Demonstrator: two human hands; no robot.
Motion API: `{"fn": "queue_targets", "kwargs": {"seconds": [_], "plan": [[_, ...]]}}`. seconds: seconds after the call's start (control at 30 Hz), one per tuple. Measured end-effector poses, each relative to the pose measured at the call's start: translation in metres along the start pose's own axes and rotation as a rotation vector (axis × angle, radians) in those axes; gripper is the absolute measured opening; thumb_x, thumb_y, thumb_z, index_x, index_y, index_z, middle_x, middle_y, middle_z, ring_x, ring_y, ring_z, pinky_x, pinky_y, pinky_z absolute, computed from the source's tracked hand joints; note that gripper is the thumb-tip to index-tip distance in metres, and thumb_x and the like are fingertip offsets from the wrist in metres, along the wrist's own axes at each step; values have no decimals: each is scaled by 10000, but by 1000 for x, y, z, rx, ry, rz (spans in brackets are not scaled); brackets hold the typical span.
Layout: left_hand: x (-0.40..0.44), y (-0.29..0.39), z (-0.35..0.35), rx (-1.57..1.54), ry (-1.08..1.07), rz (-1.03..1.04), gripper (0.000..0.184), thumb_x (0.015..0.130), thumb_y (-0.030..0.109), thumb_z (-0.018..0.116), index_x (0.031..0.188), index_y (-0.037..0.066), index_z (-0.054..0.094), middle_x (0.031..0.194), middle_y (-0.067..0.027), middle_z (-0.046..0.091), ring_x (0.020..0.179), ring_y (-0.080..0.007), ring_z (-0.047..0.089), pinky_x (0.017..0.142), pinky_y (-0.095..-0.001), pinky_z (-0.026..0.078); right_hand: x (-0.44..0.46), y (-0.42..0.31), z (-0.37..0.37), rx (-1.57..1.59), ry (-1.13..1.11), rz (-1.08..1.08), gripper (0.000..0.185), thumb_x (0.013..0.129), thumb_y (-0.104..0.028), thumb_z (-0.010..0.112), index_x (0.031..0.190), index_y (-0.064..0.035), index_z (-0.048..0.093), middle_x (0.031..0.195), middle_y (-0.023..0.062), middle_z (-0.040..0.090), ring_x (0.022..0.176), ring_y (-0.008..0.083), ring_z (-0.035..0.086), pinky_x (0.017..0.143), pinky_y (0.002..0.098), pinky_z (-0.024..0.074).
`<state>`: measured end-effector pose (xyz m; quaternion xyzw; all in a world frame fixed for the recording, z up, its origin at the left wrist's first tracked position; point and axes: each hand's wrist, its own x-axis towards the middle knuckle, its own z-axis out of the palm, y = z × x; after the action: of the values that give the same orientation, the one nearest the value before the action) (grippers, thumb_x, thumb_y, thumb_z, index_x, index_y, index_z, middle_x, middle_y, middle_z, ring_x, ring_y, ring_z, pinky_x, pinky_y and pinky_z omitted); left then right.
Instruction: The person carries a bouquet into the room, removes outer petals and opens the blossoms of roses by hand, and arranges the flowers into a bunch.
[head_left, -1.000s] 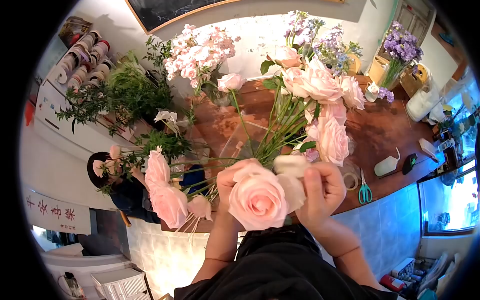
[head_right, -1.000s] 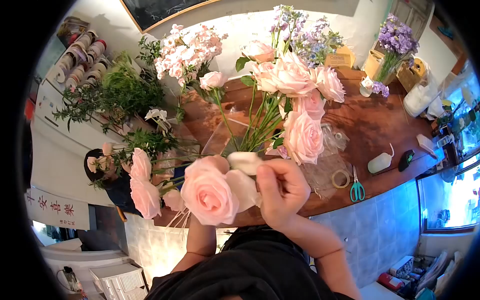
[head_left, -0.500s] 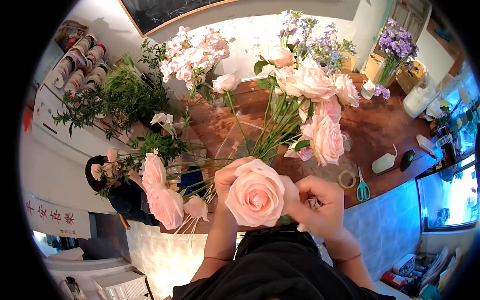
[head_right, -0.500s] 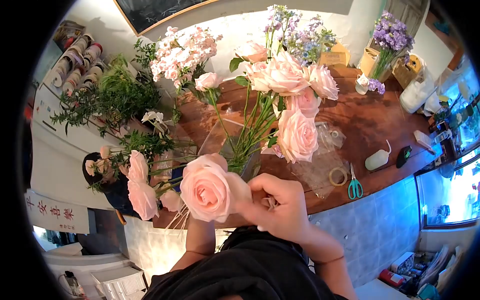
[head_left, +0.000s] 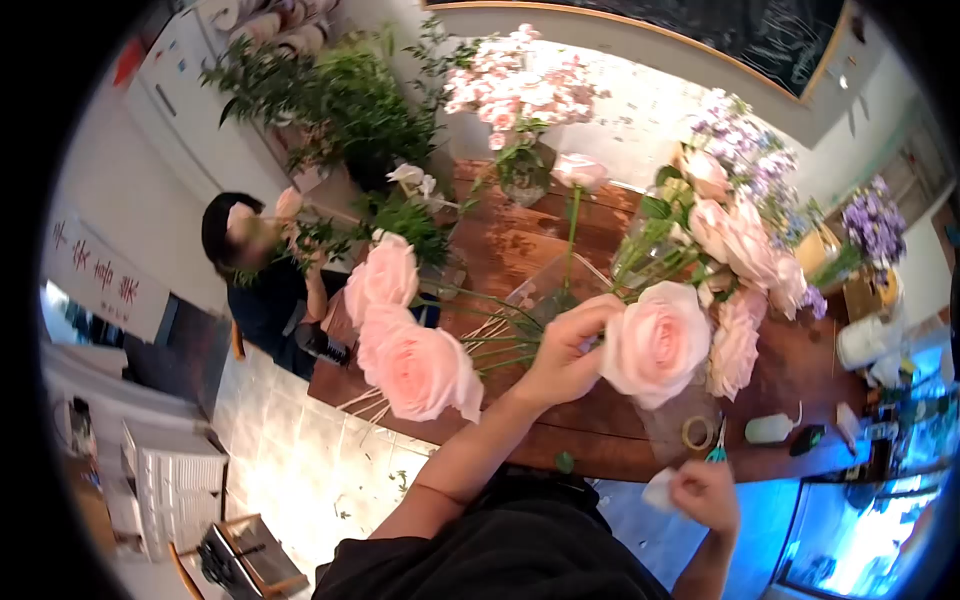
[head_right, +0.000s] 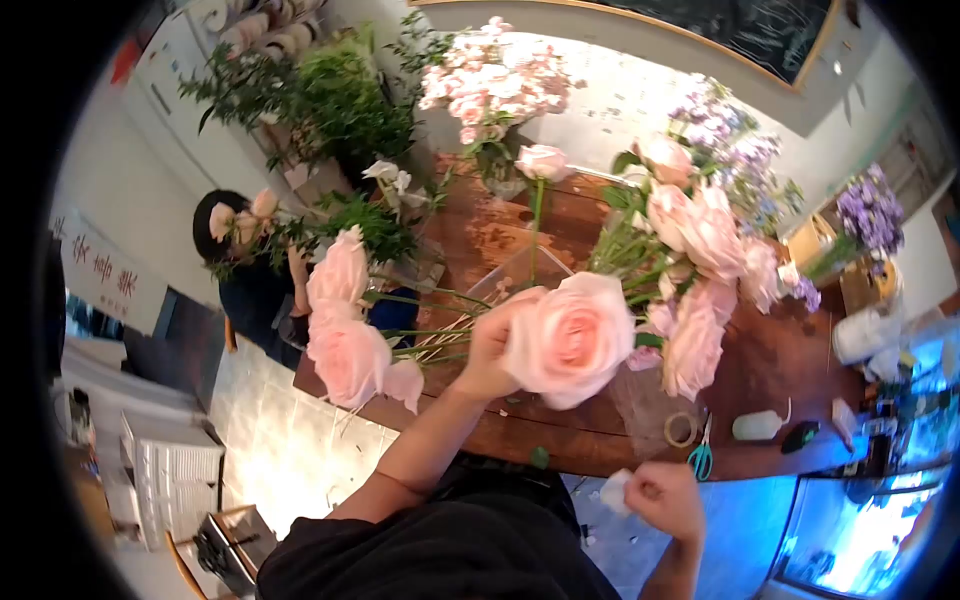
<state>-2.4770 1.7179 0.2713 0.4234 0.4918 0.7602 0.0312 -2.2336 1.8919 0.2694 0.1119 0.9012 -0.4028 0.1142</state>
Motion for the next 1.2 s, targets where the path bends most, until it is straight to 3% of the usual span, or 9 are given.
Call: {"fn": "queue_targets", "kwargs": {"seconds": [0.1, 0.2, 0.33, 0.4, 0.53, 0.63, 0.8, 1.07, 1.2], "plan": [[-3, -23, 4, 46, 108, 113, 160, 761, -27, 579, 918, -12, 550, 889, -120, 557, 836, -253, 547, 763, -299, 429, -11, 42, 45, -674, -280, 137, 325, 668, -179, 725, 903, 5, 596, 951, 182, 596, 712, 273, 610, 631, 347, 495], [-25, -33, 0, 347, 326, 201, 261, 736, 19, 646, 974, -24, 546, 936, -145, 569, 854, -279, 566, 764, -317, 451, 9, 20, 52, -739, 84, -225, 470, 700, -199, 716, 1084, 10, 543, 1112, 208, 535, 842, 337, 595, 739, 413, 485], [-46, -13, 5, 308, 382, 233, 408, 691, 58, 726, 1053, -44, 568, 1020, -167, 586, 888, -246, 596, 773, -320, 472, 68, -49, 62, 124, 235, -82, 395, 769, -136, 624, 1133, -22, 520, 1096, 209, 551, 981, 394, 541, 839, 417, 435], [-48, -5, 12, 274, 327, 195, 389, 702, 32, 705, 1055, -53, 568, 1038, -174, 582, 902, -252, 594, 784, -323, 470, 114, -45, 83, -181, 599, -595, 460, 728, -154, 653, 1146, -26, 512, 981, 162, 598, 877, 361, 587, 766, 411, 470], [-51, 19, 21, 449, 281, 184, 353, 724, -28, 645, 1066, -53, 563, 1057, -173, 583, 939, -285, 586, 827, -341, 456, 164, -59, 79, 920, 360, -431, 389, 843, -125, 593, 1199, 2, 498, 1052, 113, 562, 926, 181, 542, 805, 283, 442], [-100, -9, 6, 511, 136, 335, 367, 727, -71, 590, 1088, -16, 551, 1118, -179, 547, 1013, -309, 547, 908, -375, 421, 158, -108, 39, 119, 901, -431, 99, 867, -90, 563, 905, -13, 612, 765, 71, 595, 617, 190, 553, 544, 292, 432], [-160, -61, -45, 489, 401, -447, 674, 671, 134, 748, 1215, 4, 372, 1221, -125, 428, 1104, -215, 448, 969, -360, 356, 121, -147, -14, 391, 1249, -800, 204, 939, -145, 468, 871, 29, 548, 657, 73, 512, 490, 104, 459, 434, 202, 339], [-82, -99, -91, -251, 245, -155, 964, 620, 323, 826, 1323, 25, 239, 1318, -96, 322, 1185, -225, 377, 1002, -369, 322, 116, -134, 11, 65, 1000, -769, 196, 934, -143, 467, 868, 15, 562, 705, 77, 541, 509, 116, 482, 454, 210, 370], [-68, -84, -56, -24, 227, 92, 857, 672, 332, 792, 1295, 42, 280, 1251, -106, 411, 1136, -235, 414, 981, -392, 339, 147, -93, 56, -319, 825, -611, 117, 889, -68, 524, 921, 0, 613, 819, 51, 597, 651, 121, 546, 589, 231, 439]]}}
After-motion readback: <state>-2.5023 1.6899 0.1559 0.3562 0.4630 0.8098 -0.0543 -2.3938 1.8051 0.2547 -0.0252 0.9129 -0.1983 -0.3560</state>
